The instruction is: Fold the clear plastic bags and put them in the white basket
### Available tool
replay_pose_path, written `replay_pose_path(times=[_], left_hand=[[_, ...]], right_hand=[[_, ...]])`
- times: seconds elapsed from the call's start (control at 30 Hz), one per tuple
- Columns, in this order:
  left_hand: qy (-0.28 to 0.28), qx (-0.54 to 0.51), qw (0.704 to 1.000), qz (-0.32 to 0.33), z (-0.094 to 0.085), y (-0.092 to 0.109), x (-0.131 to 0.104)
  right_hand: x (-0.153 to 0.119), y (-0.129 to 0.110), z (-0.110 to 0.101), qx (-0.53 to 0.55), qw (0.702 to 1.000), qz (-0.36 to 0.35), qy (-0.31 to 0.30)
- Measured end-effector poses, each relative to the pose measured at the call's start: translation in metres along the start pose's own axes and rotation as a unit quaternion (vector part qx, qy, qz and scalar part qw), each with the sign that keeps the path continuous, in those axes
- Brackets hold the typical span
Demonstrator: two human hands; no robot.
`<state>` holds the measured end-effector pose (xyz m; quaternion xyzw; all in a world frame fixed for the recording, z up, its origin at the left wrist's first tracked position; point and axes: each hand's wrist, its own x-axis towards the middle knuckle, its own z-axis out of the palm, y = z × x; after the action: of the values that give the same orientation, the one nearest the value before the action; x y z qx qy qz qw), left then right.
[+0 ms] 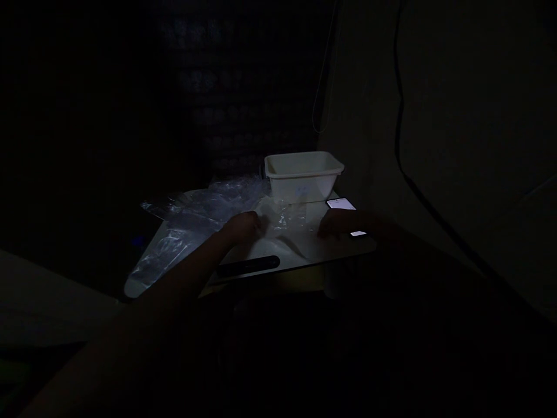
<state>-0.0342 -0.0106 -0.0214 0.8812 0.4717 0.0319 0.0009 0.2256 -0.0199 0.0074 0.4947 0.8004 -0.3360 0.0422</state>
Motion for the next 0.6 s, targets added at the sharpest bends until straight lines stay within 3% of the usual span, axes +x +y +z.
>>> replay_pose_path(times=[0.13, 0.27, 0.4, 0.6], left_hand=[[0.024, -0.025, 0.999, -0.016, -0.003, 0.008, 0.004], [0.005, -0.05, 0.998, 0.023, 0.006, 0.033, 0.007], [-0.017, 0.018, 1.0, -0.014, 0.025, 0.057, 0.004], [-0.054, 0.04, 0.996, -0.057, 0.039, 0.064, -0.006]], right_hand=[[0.02, -0.005, 0.007, -0.083, 0.977, -0.037, 0.192], [0.047, -0.012, 0.029, -0.171, 0.936, -0.104, 0.29], [0.068, -0.017, 0.045, -0.212, 0.932, -0.133, 0.261], [0.074, -0.006, 0.039, -0.252, 0.944, -0.074, 0.202]])
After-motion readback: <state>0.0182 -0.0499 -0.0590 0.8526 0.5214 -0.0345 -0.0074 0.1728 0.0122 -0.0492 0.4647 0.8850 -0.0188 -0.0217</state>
